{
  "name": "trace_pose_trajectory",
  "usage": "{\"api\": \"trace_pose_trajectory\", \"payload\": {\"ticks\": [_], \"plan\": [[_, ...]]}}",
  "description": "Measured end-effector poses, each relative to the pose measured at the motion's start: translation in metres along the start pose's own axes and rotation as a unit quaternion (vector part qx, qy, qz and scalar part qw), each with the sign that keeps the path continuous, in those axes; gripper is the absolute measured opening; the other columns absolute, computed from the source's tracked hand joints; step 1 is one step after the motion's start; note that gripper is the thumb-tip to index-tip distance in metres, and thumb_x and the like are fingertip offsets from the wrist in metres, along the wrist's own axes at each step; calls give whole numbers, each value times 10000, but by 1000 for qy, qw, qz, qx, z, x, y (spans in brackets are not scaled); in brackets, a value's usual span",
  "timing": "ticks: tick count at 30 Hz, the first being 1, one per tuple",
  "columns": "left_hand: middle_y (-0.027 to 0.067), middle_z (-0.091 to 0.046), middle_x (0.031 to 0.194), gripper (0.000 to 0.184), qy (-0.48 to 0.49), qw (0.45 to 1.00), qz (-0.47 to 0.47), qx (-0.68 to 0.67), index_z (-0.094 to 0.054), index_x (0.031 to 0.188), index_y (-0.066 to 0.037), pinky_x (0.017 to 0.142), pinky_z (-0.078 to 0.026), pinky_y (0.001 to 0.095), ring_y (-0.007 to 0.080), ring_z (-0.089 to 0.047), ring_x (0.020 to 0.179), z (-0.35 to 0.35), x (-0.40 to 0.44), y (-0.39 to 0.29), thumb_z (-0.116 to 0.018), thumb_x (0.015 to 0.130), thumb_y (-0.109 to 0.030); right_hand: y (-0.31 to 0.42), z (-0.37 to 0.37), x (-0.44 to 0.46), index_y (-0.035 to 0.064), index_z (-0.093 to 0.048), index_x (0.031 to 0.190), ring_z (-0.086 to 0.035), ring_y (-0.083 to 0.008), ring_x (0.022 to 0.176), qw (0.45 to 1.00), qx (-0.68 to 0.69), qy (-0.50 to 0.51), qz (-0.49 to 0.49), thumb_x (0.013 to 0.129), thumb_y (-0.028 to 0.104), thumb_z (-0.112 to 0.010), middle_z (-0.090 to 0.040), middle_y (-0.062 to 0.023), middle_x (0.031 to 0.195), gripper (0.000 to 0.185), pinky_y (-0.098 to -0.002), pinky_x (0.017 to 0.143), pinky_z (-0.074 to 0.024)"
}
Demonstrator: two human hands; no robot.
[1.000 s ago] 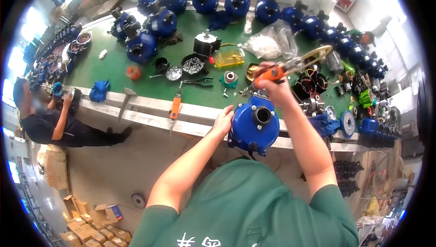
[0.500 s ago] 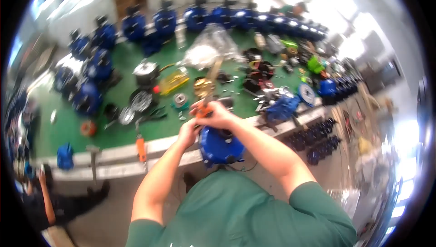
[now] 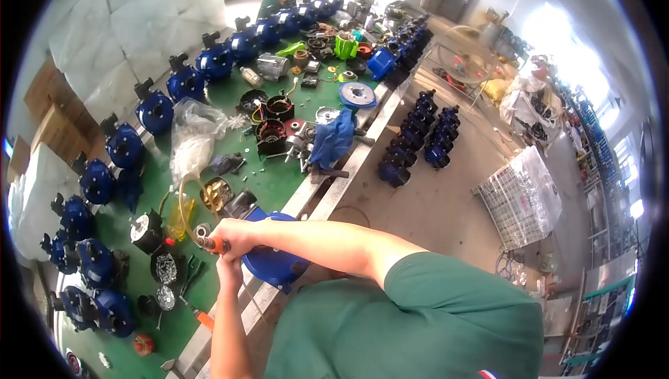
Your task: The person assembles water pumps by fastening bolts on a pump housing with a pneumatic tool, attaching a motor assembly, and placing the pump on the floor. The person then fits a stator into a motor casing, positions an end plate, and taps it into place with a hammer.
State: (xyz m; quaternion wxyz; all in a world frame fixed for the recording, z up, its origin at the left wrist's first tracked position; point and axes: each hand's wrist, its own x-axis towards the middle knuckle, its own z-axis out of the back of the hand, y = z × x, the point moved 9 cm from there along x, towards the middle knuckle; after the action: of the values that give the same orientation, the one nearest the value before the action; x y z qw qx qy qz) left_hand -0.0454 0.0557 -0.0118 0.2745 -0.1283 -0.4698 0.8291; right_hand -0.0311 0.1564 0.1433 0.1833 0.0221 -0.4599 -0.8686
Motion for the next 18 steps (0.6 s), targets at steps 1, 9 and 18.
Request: {"api": "trace_pose_trajectory", "payload": {"ticks": [1, 9, 18], "plan": [[234, -703, 960, 146, -11, 1000, -14, 11, -689, 1017, 18, 812, -520, 419, 400, -686, 955, -1, -1, 3, -652, 912, -77, 2, -1, 1, 123, -728, 1020, -704, -316, 802, 1000, -4, -1, 3, 627, 185, -803, -714, -127, 841, 406, -390, 758, -552], [147, -596, 1303, 402, -28, 985, 41, -167, -522, 1282, 92, 1030, -445, 347, 208, -582, 1187, -9, -6, 38, -574, 884, 102, -5, -13, 13, 113, -704, 835, -696, -282, 731, 997, 44, -52, 39, 577, 172, -779, -700, -87, 767, 275, -383, 680, -548], [68, -564, 1107, 236, -415, 847, -77, -324, -529, 1170, 37, 891, -467, 319, 173, -531, 990, 107, -103, 26, -564, 976, -95, 150, -34, 23, 96, -664, 993, -660, -363, 897, 990, -85, -27, 108, 627, 313, -801, -680, -134, 865, 447, -463, 743, -523]]}}
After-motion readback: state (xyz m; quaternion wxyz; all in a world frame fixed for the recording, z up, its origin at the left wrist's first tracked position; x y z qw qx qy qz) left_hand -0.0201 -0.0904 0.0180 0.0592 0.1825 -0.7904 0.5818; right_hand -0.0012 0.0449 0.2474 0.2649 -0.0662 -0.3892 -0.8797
